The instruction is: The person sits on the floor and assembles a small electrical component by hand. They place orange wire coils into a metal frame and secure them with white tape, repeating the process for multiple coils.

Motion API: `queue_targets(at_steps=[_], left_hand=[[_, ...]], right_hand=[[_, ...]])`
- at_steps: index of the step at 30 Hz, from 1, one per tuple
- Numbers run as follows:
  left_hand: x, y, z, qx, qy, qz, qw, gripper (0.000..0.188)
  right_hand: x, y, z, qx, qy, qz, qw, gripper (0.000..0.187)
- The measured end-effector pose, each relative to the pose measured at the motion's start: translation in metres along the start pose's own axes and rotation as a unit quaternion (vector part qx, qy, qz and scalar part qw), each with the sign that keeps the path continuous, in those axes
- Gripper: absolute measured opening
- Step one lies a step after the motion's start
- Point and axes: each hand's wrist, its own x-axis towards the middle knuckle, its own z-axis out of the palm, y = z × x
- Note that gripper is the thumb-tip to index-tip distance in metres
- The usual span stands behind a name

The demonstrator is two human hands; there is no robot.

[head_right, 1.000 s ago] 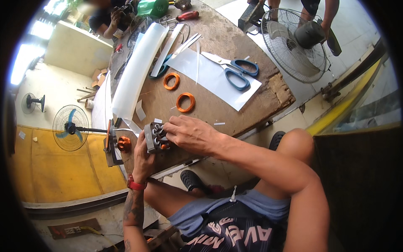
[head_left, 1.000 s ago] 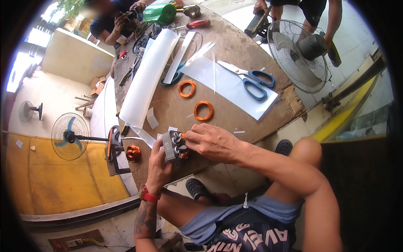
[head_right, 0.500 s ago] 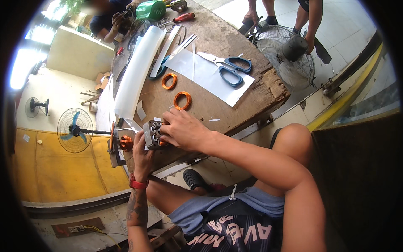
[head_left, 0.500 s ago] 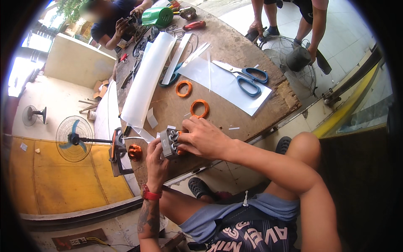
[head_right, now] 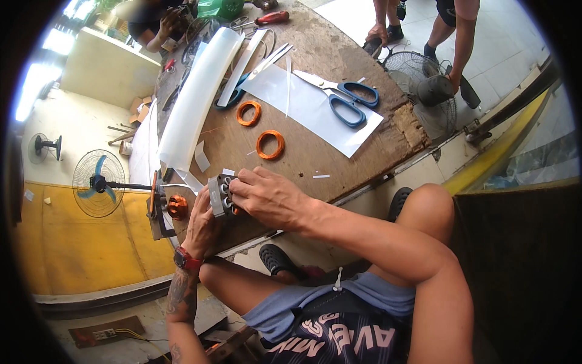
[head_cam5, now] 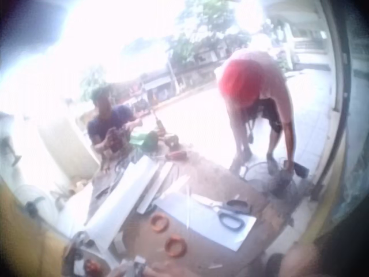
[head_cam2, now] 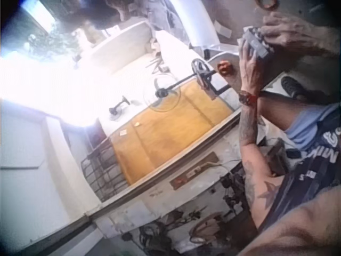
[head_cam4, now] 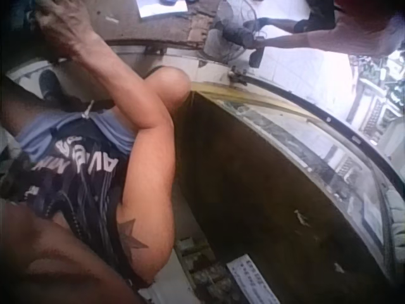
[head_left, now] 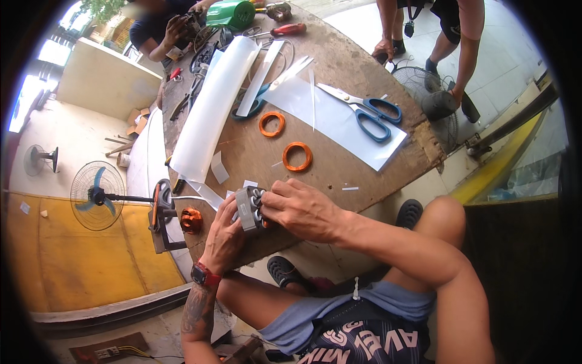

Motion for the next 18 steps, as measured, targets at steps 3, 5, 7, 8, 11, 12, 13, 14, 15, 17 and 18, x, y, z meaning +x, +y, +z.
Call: queue_targets(at_steps=[3,5,7,8,11,12,13,14,15,17,18], left_hand=[[-0.002,0.003,-0.001,0.022,0.001,0.007,1.0,0.045],[-0.009,0.009,-0.007,0.034,-0.015,-0.005,0.999,0.044],[-0.01,0.012,-0.012,-0.02,0.001,-0.053,0.998,0.044],[-0.008,0.012,-0.012,-0.046,0.014,-0.073,0.996,0.045],[-0.001,0.014,-0.006,-0.101,0.056,-0.11,0.987,0.046],[0.002,0.014,-0.005,-0.108,0.059,-0.116,0.986,0.045],[0.003,0.015,-0.004,-0.118,0.055,-0.131,0.983,0.045],[0.002,0.017,-0.003,-0.111,0.07,-0.134,0.982,0.039],[0.002,0.019,-0.001,-0.123,0.073,-0.145,0.979,0.041],[0.002,0.024,0.004,-0.146,0.087,-0.167,0.971,0.043],[0.002,0.026,0.007,-0.153,0.098,-0.169,0.969,0.044]], right_hand=[[-0.001,-0.001,0.001,-0.019,0.026,-0.013,0.999,0.019],[-0.001,-0.002,0.0,0.01,0.02,0.005,1.0,0.019],[0.003,-0.001,-0.001,0.02,0.014,0.023,0.999,0.019],[0.004,-0.002,-0.001,0.017,0.006,0.035,0.999,0.018],[0.005,-0.003,-0.003,0.006,-0.021,0.051,0.998,0.018],[0.006,-0.003,-0.003,0.006,-0.013,0.05,0.999,0.017],[0.007,-0.003,-0.003,0.025,-0.016,0.069,0.997,0.017],[0.007,-0.002,-0.003,0.05,-0.007,0.086,0.995,0.018],[0.006,-0.002,-0.003,0.075,-0.016,0.109,0.991,0.018],[0.002,0.001,-0.003,0.12,-0.005,0.121,0.985,0.019],[0.0,0.003,-0.004,0.14,-0.007,0.13,0.982,0.019]])
